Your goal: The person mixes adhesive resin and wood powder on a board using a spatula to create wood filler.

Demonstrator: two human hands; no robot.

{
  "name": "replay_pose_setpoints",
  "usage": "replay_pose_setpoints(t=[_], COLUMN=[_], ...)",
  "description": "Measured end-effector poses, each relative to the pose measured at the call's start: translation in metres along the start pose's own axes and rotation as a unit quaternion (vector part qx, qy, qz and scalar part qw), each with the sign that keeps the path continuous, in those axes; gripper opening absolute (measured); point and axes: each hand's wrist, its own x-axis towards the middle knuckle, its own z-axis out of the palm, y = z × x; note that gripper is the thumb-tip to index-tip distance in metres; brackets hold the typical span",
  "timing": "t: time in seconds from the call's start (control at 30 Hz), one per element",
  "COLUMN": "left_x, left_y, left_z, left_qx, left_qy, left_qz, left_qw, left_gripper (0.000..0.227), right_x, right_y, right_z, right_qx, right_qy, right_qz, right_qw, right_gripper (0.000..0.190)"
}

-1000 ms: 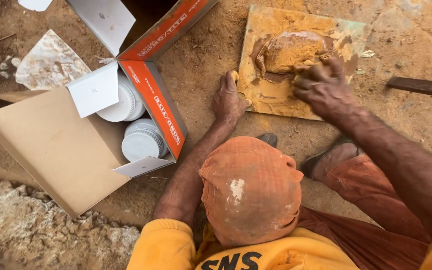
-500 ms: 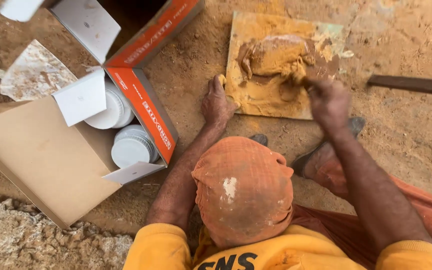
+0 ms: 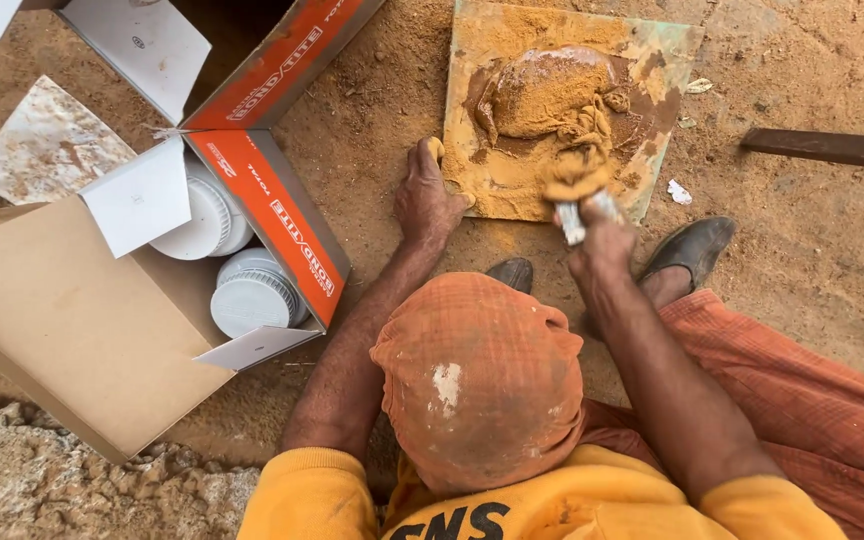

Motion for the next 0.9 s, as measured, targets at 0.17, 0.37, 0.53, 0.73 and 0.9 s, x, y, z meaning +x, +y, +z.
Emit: replay_pose_setpoints(t=[0.17,0.37,0.53,0.73,0.9], left_x=[0.003,0.000,-0.001,0.004,-0.002], left_y=[0.003,0.005,0.000,0.010,0.004], left_z=[-0.002,-0.005,-0.001,-0.011,-0.005], left_qx=[-0.005,-0.011,-0.020,-0.015,-0.021], left_qy=[-0.018,0.001,0.005,0.029,-0.007], left_qz=[-0.014,-0.005,-0.005,0.012,-0.016], left_qw=[1.000,1.000,1.000,0.999,1.000], left_gripper=[0.096,0.098,0.092,0.096,0.085], right_x=[-0.007,0.037,0.021,0.009,0.022], right_y=[-0.039,-0.029,-0.016,-0.095,-0.093], right_z=[0.040,0.009,-0.002,0.010,0.041], right_qx=[-0.022,-0.295,-0.581,-0.755,-0.714], right_qy=[0.056,-0.065,-0.079,-0.108,-0.148], right_qz=[-0.029,-0.402,-0.567,-0.483,-0.480], right_qw=[0.998,0.865,0.578,0.430,0.488], right_gripper=[0.023,0.033,0.045,0.031,0.027])
